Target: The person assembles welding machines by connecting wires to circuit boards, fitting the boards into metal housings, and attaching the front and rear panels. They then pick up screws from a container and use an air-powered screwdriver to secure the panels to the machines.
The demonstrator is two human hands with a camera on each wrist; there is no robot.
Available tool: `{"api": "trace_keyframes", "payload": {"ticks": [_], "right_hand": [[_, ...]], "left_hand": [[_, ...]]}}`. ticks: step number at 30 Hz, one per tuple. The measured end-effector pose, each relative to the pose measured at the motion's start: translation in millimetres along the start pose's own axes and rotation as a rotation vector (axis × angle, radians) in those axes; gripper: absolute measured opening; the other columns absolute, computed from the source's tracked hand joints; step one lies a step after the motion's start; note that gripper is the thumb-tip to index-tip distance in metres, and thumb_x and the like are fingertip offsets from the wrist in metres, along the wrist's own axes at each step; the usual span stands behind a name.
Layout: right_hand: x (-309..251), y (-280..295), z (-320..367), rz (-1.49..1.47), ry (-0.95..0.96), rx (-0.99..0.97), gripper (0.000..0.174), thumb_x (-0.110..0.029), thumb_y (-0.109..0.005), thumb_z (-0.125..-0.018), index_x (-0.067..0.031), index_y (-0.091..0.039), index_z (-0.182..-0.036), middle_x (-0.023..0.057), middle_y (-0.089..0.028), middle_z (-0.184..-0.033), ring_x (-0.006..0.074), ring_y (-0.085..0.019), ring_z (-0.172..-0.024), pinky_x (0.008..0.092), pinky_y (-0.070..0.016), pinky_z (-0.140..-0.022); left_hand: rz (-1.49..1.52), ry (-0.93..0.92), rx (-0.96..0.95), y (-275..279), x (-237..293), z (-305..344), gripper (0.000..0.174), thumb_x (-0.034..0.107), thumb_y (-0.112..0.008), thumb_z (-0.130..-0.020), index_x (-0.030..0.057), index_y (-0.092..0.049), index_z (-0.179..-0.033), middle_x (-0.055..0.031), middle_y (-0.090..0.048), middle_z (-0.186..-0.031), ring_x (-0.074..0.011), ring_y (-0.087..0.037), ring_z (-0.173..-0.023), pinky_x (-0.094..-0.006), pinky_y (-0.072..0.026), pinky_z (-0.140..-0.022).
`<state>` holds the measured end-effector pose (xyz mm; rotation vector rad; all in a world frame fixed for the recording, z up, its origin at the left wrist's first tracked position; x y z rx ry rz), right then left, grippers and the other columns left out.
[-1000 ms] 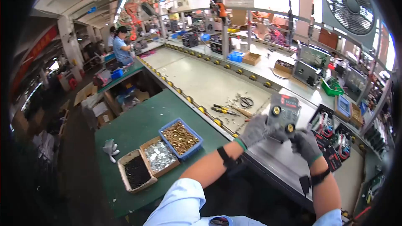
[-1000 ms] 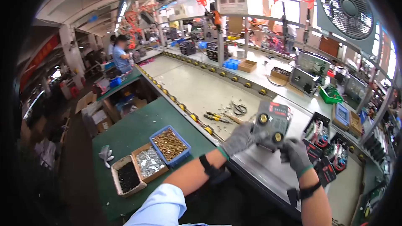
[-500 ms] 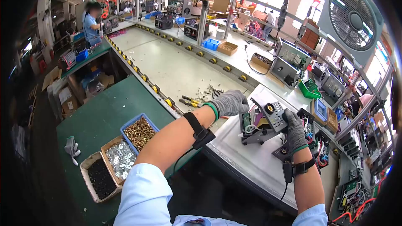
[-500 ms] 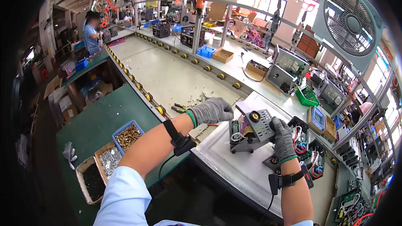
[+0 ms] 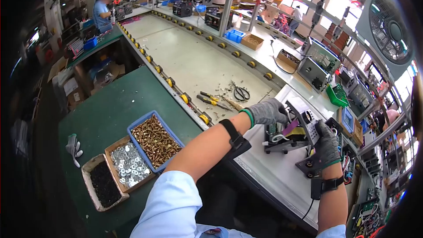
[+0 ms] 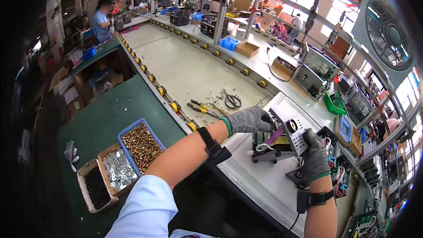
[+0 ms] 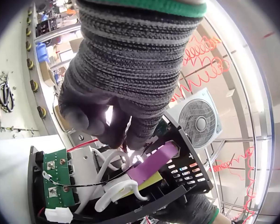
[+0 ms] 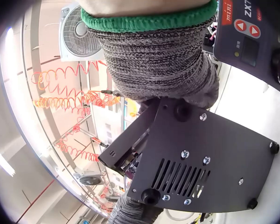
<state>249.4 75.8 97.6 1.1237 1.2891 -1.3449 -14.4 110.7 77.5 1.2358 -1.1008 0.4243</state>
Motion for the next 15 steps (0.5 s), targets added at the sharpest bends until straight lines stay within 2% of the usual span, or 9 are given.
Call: {"api": "trace_keyframes", "payload": {"ticks": [2, 3, 6, 10, 15], "right_hand": [[-3, 4, -2, 0.118, -0.019, -0.104, 0.029, -0.03, -0.063, -0.101, -0.0034, -0.07, -0.11, 0.0027, -0.071, -0.097, 0.0102, -0.066, -0.084, 0.025, -0.0535, -0.074], [-7, 2, -1, 0.165, 0.024, -0.083, 0.031, -0.031, -0.061, -0.101, -0.0029, -0.071, -0.109, 0.0016, -0.071, -0.096, 0.0096, -0.066, -0.082, 0.0251, -0.0532, -0.074], [-3, 11, -13, 0.101, -0.053, -0.13, 0.028, -0.031, -0.064, -0.099, -0.0049, -0.07, -0.109, 0.0038, -0.073, -0.093, 0.0131, -0.071, -0.078, 0.0271, -0.058, -0.07], [-6, 7, -10, 0.125, -0.044, -0.129, 0.03, -0.031, -0.065, -0.099, -0.0041, -0.07, -0.11, 0.0039, -0.074, -0.092, 0.0132, -0.071, -0.075, 0.0264, -0.0582, -0.069], [-1, 7, -10, 0.072, -0.041, -0.104, 0.029, -0.031, -0.066, -0.098, -0.004, -0.07, -0.108, 0.0034, -0.074, -0.09, 0.0126, -0.071, -0.074, 0.0255, -0.0578, -0.066]], "left_hand": [[0.034, 0.035, -0.054, -3, -3, -4, 0.043, 0.032, -0.077, -0.084, 0.0042, -0.073, -0.117, -0.0167, -0.074, -0.103, -0.0241, -0.068, -0.095, -0.0361, -0.0521, -0.091], [0.063, 0.034, -0.076, -5, -3, -5, 0.043, 0.03, -0.08, -0.082, 0.0049, -0.074, -0.116, -0.015, -0.075, -0.103, -0.0235, -0.068, -0.095, -0.0363, -0.0524, -0.09], [0.203, -0.019, -0.083, -14, -1, -9, 0.041, 0.025, -0.083, -0.078, 0.006, -0.075, -0.114, -0.0128, -0.075, -0.101, -0.0213, -0.068, -0.094, -0.0354, -0.0528, -0.09], [0.404, -0.001, 0.005, -25, -1, -2, 0.041, 0.015, -0.085, -0.076, 0.0022, -0.073, -0.113, -0.0109, -0.075, -0.101, -0.0176, -0.068, -0.092, -0.0321, -0.0537, -0.089], [0.535, -0.018, 0.046, -26, -1, 4, 0.041, 0.012, -0.084, -0.077, 0.0004, -0.071, -0.114, -0.0097, -0.075, -0.101, -0.0167, -0.069, -0.091, -0.0318, -0.054, -0.09]]}}
Point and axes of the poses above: each hand's wrist, its own z-axis away from the middle knuckle, its own y-axis out of the back of the hand, x = y × z, the point moved 4 cm from there along -z, towards the middle knuckle
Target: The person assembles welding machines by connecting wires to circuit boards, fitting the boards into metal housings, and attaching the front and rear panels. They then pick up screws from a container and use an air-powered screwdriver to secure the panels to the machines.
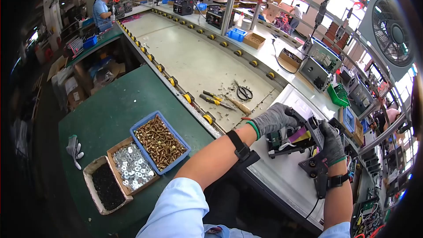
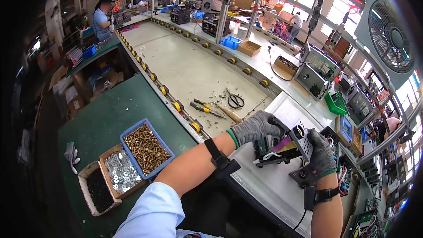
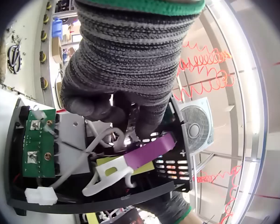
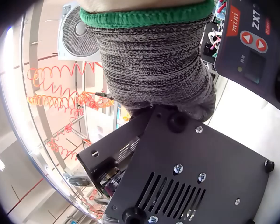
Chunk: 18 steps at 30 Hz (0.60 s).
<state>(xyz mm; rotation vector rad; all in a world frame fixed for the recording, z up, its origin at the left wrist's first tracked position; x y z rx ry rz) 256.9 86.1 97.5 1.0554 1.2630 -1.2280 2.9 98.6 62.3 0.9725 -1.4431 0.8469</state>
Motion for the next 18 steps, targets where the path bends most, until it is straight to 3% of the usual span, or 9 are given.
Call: {"api": "trace_keyframes", "payload": {"ticks": [3, 6, 7, 10, 12, 15, 16, 17, 18], "right_hand": [[-4, -2, 6, 0.004, -0.013, -0.015, 0.025, -0.029, -0.072, -0.094, -0.0059, -0.072, -0.103, 0.002, -0.072, -0.091, 0.0118, -0.068, -0.079, 0.0263, -0.0538, -0.07], [-3, -1, 5, 0.025, -0.014, 0.032, 0.025, -0.03, -0.071, -0.094, -0.0058, -0.072, -0.1, 0.0024, -0.072, -0.089, 0.0118, -0.068, -0.075, 0.0254, -0.0538, -0.067], [-1, 1, 3, 0.021, -0.013, 0.03, 0.025, -0.03, -0.071, -0.094, -0.0058, -0.072, -0.1, 0.0024, -0.072, -0.089, 0.0118, -0.068, -0.075, 0.0254, -0.0538, -0.067], [1, 3, 1, 0.008, -0.017, -0.013, 0.026, -0.031, -0.07, -0.095, -0.0057, -0.072, -0.101, 0.0026, -0.072, -0.089, 0.012, -0.068, -0.076, 0.0263, -0.0544, -0.067], [-6, -2, 7, 0.157, 0.005, 0.027, 0.032, -0.036, -0.067, -0.097, -0.0049, -0.071, -0.107, 0.0029, -0.071, -0.087, 0.0123, -0.067, -0.069, 0.0262, -0.0549, -0.064], [1, 5, -2, 0.148, 0.037, 0.07, 0.04, -0.038, -0.067, -0.096, -0.0018, -0.07, -0.112, 0.0053, -0.071, -0.093, 0.0128, -0.067, -0.076, 0.0269, -0.0546, -0.068], [4, 11, -8, 0.179, 0.068, 0.031, 0.045, -0.04, -0.068, -0.095, -0.0005, -0.069, -0.116, 0.0068, -0.071, -0.097, 0.0134, -0.067, -0.083, 0.0276, -0.0548, -0.072], [2, 10, -10, 0.199, 0.045, 0.048, 0.037, -0.035, -0.071, -0.094, -0.0039, -0.069, -0.114, 0.0023, -0.07, -0.093, 0.0132, -0.067, -0.077, 0.0291, -0.0562, -0.074], [-1, 8, -6, 0.218, 0.039, 0.02, 0.043, -0.038, -0.071, -0.093, -0.0026, -0.068, -0.116, 0.0039, -0.07, -0.096, 0.0136, -0.067, -0.081, 0.0296, -0.0556, -0.074]], "left_hand": [[0.156, -0.01, -0.032, -6, 0, 3, 0.04, 0.013, -0.084, -0.077, 0.0002, -0.071, -0.113, -0.0087, -0.076, -0.102, -0.0152, -0.069, -0.092, -0.0307, -0.0537, -0.091], [-0.236, 0.085, 0.239, -15, -6, -12, 0.039, 0.021, -0.084, -0.076, 0.0018, -0.074, -0.109, -0.0083, -0.076, -0.097, -0.0131, -0.069, -0.088, -0.0302, -0.0547, -0.088], [-0.24, 0.086, 0.24, -16, -1, -8, 0.039, 0.021, -0.084, -0.076, 0.0018, -0.074, -0.109, -0.0083, -0.076, -0.097, -0.0131, -0.069, -0.088, -0.0302, -0.0547, -0.088], [-0.329, 0.056, 0.266, -13, 14, 3, 0.038, 0.03, -0.08, -0.079, 0.0041, -0.074, -0.106, -0.0112, -0.076, -0.095, -0.0201, -0.072, -0.087, -0.0345, -0.0559, -0.087], [-0.712, -0.12, 0.334, -14, 26, 6, 0.038, 0.038, -0.075, -0.081, 0.0072, -0.074, -0.104, -0.0144, -0.075, -0.092, -0.0307, -0.073, -0.088, -0.0394, -0.0566, -0.086], [-0.944, -0.091, 0.362, 5, 29, 13, 0.038, 0.043, -0.073, -0.082, 0.0095, -0.074, -0.102, -0.017, -0.074, -0.093, -0.0356, -0.071, -0.092, -0.0428, -0.0559, -0.086], [-0.955, -0.084, 0.378, 11, 31, 11, 0.036, 0.041, -0.075, -0.082, 0.0096, -0.074, -0.1, -0.017, -0.073, -0.093, -0.034, -0.071, -0.092, -0.0438, -0.0554, -0.085], [-1.002, -0.144, 0.353, 18, 29, 7, 0.031, 0.036, -0.074, -0.083, 0.0105, -0.073, -0.1, -0.017, -0.072, -0.095, -0.034, -0.07, -0.092, -0.0446, -0.0548, -0.085], [-1.01, -0.163, 0.345, 20, 26, 0, 0.029, 0.034, -0.074, -0.083, 0.0112, -0.074, -0.1, -0.0167, -0.072, -0.094, -0.0342, -0.07, -0.092, -0.0446, -0.0547, -0.084]]}}
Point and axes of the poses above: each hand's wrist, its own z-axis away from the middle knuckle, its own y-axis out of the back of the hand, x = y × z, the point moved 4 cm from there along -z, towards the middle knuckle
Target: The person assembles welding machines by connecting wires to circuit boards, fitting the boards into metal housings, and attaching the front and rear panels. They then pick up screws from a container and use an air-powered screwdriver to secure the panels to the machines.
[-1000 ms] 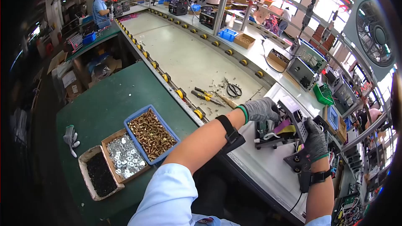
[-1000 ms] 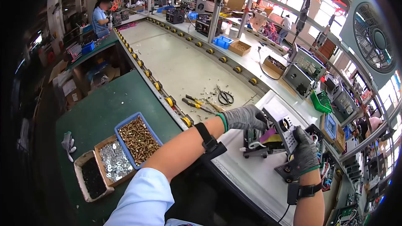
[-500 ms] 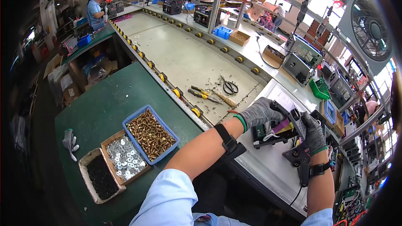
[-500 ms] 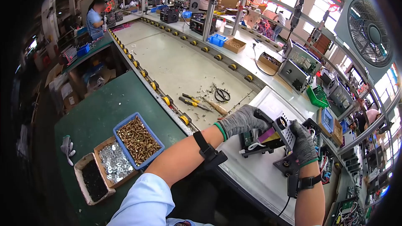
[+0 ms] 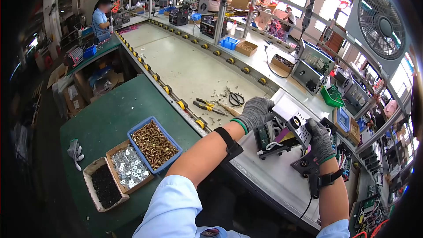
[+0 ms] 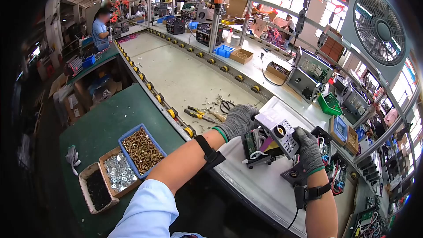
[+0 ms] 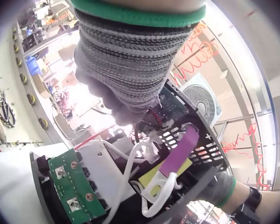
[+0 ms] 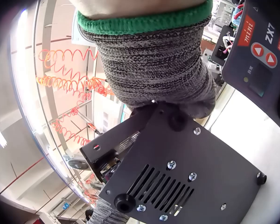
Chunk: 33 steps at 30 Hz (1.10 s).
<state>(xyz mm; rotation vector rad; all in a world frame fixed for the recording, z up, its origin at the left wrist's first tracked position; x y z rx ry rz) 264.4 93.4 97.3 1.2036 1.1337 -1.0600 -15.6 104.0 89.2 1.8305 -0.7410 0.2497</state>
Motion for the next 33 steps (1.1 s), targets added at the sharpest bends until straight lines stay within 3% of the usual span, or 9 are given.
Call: {"api": "trace_keyframes", "payload": {"ticks": [4, 9, 12, 15, 16, 20, 23, 26, 33], "right_hand": [[-26, -12, 26, 0.005, -0.046, -0.149, 0.049, -0.041, -0.073, -0.091, -0.0009, -0.066, -0.118, 0.005, -0.069, -0.099, 0.0143, -0.065, -0.085, 0.0302, -0.0538, -0.078], [-23, -23, 54, -0.022, -0.06, -0.133, 0.046, -0.041, -0.077, -0.088, -0.0023, -0.066, -0.11, 0.0038, -0.068, -0.095, 0.0128, -0.062, -0.084, 0.026, -0.0495, -0.08], [-6, -27, 57, -0.027, 0.015, -0.063, 0.038, -0.038, -0.081, -0.087, -0.0066, -0.064, -0.098, 0.0013, -0.066, -0.089, 0.0092, -0.058, -0.081, 0.0231, -0.0461, -0.074], [-5, -39, 64, -0.122, 0.067, -0.012, 0.035, -0.037, -0.08, -0.088, -0.0074, -0.063, -0.096, -0.0005, -0.064, -0.086, 0.0076, -0.056, -0.079, 0.0218, -0.0443, -0.071], [-4, -38, 62, -0.114, 0.067, -0.018, 0.033, -0.037, -0.079, -0.088, -0.0087, -0.063, -0.096, -0.002, -0.063, -0.085, 0.0061, -0.053, -0.075, 0.0213, -0.0415, -0.067], [3, -37, 56, -0.112, 0.085, -0.008, 0.03, -0.04, -0.077, -0.088, -0.0133, -0.065, -0.095, -0.0071, -0.061, -0.078, 0.0019, -0.044, -0.061, 0.0197, -0.0302, -0.052], [0, -35, 60, -0.02, 0.058, 0.003, 0.034, -0.045, -0.077, -0.087, -0.0141, -0.065, -0.095, -0.0068, -0.061, -0.078, 0.0014, -0.044, -0.058, 0.0187, -0.0309, -0.049], [2, -33, 58, -0.017, 0.064, 0.01, 0.035, -0.046, -0.077, -0.087, -0.0141, -0.066, -0.097, -0.0064, -0.061, -0.078, 0.0021, -0.045, -0.059, 0.0193, -0.0328, -0.049], [1, -34, 59, -0.058, 0.071, -0.051, 0.035, -0.043, -0.077, -0.087, -0.0137, -0.066, -0.101, -0.0068, -0.061, -0.081, 0.0035, -0.05, -0.063, 0.0197, -0.0372, -0.053]], "left_hand": [[0.12, -0.075, 0.045, -5, 0, -19, 0.023, 0.024, -0.075, -0.081, 0.0119, -0.075, -0.101, -0.0168, -0.073, -0.091, -0.0348, -0.07, -0.089, -0.0423, -0.0551, -0.083], [0.416, -0.012, -0.123, -39, -17, -41, 0.018, 0.016, -0.073, -0.087, 0.0051, -0.075, -0.102, -0.0151, -0.075, -0.091, -0.016, -0.065, -0.076, -0.0322, -0.0548, -0.079], [0.256, -0.26, -0.208, -60, -29, -52, 0.023, 0.013, -0.069, -0.091, 0.0048, -0.072, -0.113, -0.0107, -0.073, -0.092, -0.0133, -0.062, -0.081, -0.0297, -0.0527, -0.082], [0.471, -0.114, -0.31, -68, -46, -49, 0.029, 0.017, -0.071, -0.091, 0.0035, -0.071, -0.117, -0.0101, -0.074, -0.095, -0.0134, -0.062, -0.086, -0.029, -0.0521, -0.085], [0.754, 0.069, -0.278, -37, -32, -26, 0.031, 0.02, -0.072, -0.09, 0.0024, -0.07, -0.116, -0.0097, -0.075, -0.099, -0.0149, -0.064, -0.088, -0.0299, -0.0525, -0.085], [0.787, 0.306, 0.078, -4, -43, 28, 0.027, 0.015, -0.073, -0.089, -0.0024, -0.07, -0.11, -0.007, -0.073, -0.093, -0.0109, -0.065, -0.085, -0.0273, -0.0537, -0.081], [0.989, 0.106, 0.115, -9, -17, 72, 0.035, 0.021, -0.076, -0.086, -0.0015, -0.069, -0.112, -0.0077, -0.072, -0.094, -0.012, -0.064, -0.085, -0.0274, -0.0543, -0.078], [0.907, 0.171, 0.027, -18, 9, 81, 0.051, 0.034, -0.081, -0.079, -0.0004, -0.069, -0.114, -0.0094, -0.07, -0.097, -0.014, -0.064, -0.085, -0.03, -0.0553, -0.078], [0.353, -0.014, 0.184, -11, 26, 72, 0.041, 0.033, -0.074, -0.085, 0.004, -0.071, -0.113, -0.0173, -0.072, -0.098, -0.0302, -0.069, -0.094, -0.0401, -0.0545, -0.087]]}}
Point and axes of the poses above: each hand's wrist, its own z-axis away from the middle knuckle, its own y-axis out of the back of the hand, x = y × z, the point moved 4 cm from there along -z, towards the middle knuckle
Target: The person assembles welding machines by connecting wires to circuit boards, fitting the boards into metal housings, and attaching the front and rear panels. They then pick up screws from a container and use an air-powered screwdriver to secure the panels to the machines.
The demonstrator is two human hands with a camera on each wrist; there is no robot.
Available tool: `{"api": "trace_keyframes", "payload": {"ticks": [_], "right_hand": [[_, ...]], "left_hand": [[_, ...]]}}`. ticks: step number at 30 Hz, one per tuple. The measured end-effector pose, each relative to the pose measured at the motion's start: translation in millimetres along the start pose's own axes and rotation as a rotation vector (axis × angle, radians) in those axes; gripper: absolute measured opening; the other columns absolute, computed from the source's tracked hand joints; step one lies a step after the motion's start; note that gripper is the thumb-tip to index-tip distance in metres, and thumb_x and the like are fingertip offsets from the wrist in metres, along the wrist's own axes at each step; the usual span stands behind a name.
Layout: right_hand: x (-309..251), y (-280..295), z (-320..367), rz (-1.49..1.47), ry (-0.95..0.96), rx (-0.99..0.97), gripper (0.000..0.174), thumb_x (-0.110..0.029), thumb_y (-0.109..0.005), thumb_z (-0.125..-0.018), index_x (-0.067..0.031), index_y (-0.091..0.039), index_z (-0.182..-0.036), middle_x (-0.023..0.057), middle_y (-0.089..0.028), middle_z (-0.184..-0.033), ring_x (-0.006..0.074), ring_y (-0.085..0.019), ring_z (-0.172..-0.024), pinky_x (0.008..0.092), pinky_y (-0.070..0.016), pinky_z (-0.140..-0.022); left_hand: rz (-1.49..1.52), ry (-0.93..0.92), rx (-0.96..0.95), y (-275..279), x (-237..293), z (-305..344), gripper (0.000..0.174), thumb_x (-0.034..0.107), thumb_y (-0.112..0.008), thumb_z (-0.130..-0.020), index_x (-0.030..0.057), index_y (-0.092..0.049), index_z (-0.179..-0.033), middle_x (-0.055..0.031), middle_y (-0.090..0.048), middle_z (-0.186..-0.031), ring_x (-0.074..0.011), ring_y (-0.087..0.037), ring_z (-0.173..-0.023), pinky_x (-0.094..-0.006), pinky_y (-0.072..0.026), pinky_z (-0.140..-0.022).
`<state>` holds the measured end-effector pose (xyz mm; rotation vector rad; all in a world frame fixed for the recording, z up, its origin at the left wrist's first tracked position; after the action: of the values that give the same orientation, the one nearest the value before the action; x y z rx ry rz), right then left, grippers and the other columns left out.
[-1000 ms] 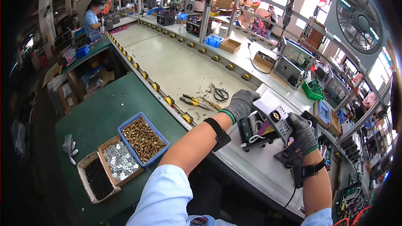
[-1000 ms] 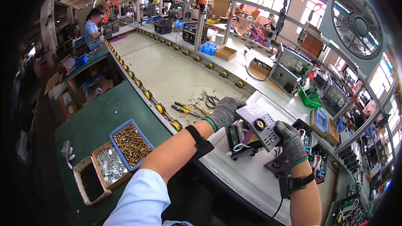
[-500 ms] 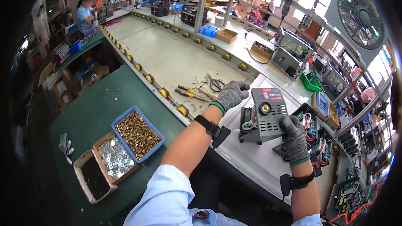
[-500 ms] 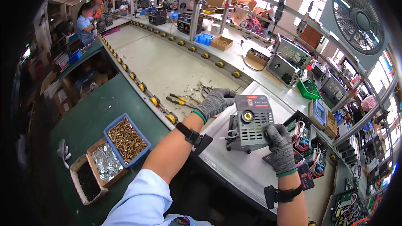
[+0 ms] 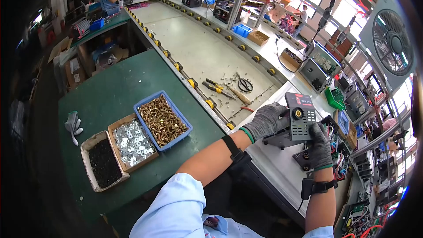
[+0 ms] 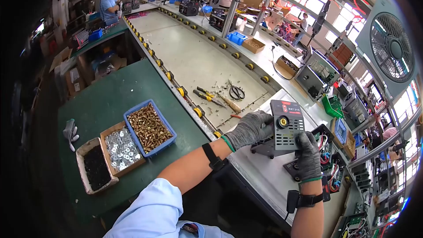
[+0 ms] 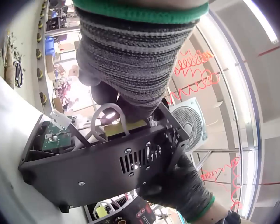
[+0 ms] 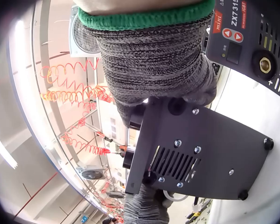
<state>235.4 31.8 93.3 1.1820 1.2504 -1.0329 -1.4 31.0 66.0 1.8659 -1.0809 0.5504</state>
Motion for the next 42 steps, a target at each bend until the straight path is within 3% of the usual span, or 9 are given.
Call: {"api": "trace_keyframes", "payload": {"ticks": [3, 8, 12, 18, 24, 28, 29, 36, 42], "right_hand": [[-3, 2, 0, -0.087, -0.031, -0.08, 0.034, -0.039, -0.077, -0.088, -0.0128, -0.065, -0.106, -0.006, -0.063, -0.091, 0.0043, -0.058, -0.081, 0.0196, -0.0429, -0.064], [-7, 1, -2, -0.053, -0.054, -0.105, 0.043, -0.041, -0.077, -0.087, -0.01, -0.063, -0.114, -0.0021, -0.065, -0.1, 0.0082, -0.062, -0.089, 0.0229, -0.0483, -0.073], [-2, 7, -8, -0.063, -0.05, -0.154, 0.053, -0.045, -0.077, -0.085, -0.008, -0.061, -0.12, 0.001, -0.066, -0.105, 0.0115, -0.064, -0.096, 0.0269, -0.0516, -0.082], [-6, -1, -6, -0.076, -0.019, -0.084, 0.048, -0.042, -0.074, -0.088, -0.0084, -0.062, -0.12, 0.0013, -0.067, -0.107, 0.0116, -0.065, -0.096, 0.0263, -0.0514, -0.08], [-9, 3, -5, -0.029, -0.045, -0.163, 0.048, -0.043, -0.07, -0.093, -0.0082, -0.061, -0.125, 0.0005, -0.065, -0.103, 0.0101, -0.064, -0.09, 0.0264, -0.0516, -0.076], [-2, 11, -8, 0.003, 0.017, -0.15, 0.048, -0.041, -0.07, -0.093, -0.0072, -0.06, -0.125, 0.0021, -0.067, -0.106, 0.0128, -0.066, -0.096, 0.03, -0.0545, -0.083], [-2, 7, -7, -0.088, -0.007, -0.15, 0.05, -0.04, -0.073, -0.089, -0.0057, -0.06, -0.122, 0.0043, -0.068, -0.107, 0.0156, -0.067, -0.097, 0.0308, -0.0555, -0.084], [-6, 1, -3, -0.178, -0.037, -0.222, 0.056, -0.04, -0.075, -0.086, -0.0032, -0.059, -0.125, 0.0103, -0.068, -0.113, 0.023, -0.07, -0.101, 0.0382, -0.0588, -0.089], [-6, -2, -1, -0.221, -0.041, -0.226, 0.059, -0.04, -0.075, -0.085, -0.0028, -0.058, -0.128, 0.0114, -0.068, -0.115, 0.0251, -0.07, -0.101, 0.041, -0.0596, -0.089]], "left_hand": [[0.042, 0.043, -0.067, 10, -3, -14, 0.035, 0.029, -0.073, -0.086, 0.0043, -0.072, -0.111, -0.0184, -0.073, -0.103, -0.0315, -0.07, -0.097, -0.0394, -0.0547, -0.087], [0.322, 0.113, -0.271, 7, -30, -39, 0.038, 0.029, -0.077, -0.085, 0.0066, -0.073, -0.115, -0.0154, -0.075, -0.102, -0.025, -0.073, -0.096, -0.0357, -0.0544, -0.09], [0.226, 0.004, -0.392, 17, -22, -50, 0.036, 0.028, -0.076, -0.088, 0.0067, -0.072, -0.116, -0.0151, -0.075, -0.104, -0.0224, -0.072, -0.095, -0.0358, -0.0539, -0.092], [0.209, -0.049, -0.32, 4, -28, -47, 0.037, 0.031, -0.068, -0.095, 0.0085, -0.067, -0.125, -0.017, -0.073, -0.108, -0.0288, -0.071, -0.103, -0.0384, -0.0532, -0.095], [0.248, -0.021, -0.473, -11, -28, -57, 0.044, 0.034, -0.067, -0.096, 0.0043, -0.064, -0.128, -0.0195, -0.071, -0.115, -0.0317, -0.067, -0.112, -0.0394, -0.0509, -0.098], [0.503, -0.033, -0.455, -13, -66, -52, 0.044, 0.032, -0.077, -0.085, 0.0072, -0.069, -0.121, -0.0137, -0.073, -0.107, -0.0248, -0.068, -0.105, -0.0361, -0.0519, -0.096], [0.371, 0.004, -0.452, -11, -75, -51, 0.043, 0.03, -0.081, -0.079, 0.0083, -0.072, -0.115, -0.009, -0.073, -0.102, -0.0217, -0.069, -0.098, -0.0344, -0.053, -0.092], [0.004, 0.146, -0.464, -29, -61, -32, 0.044, 0.038, -0.082, -0.075, 0.0071, -0.075, -0.106, -0.0124, -0.074, -0.094, -0.0253, -0.071, -0.091, -0.0347, -0.0545, -0.086], [0.024, 0.121, -0.315, -46, -65, -23, 0.03, 0.032, -0.08, -0.076, 0.01, -0.077, -0.095, -0.0131, -0.073, -0.09, -0.0275, -0.071, -0.086, -0.0384, -0.0553, -0.083]]}}
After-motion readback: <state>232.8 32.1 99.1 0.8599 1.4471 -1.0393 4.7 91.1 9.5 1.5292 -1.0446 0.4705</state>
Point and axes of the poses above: each hand's wrist, its own z-axis away from the middle knuckle, its own y-axis out of the back of the hand, x = y × z, the point moved 4 cm from there along -z, towards the middle knuckle
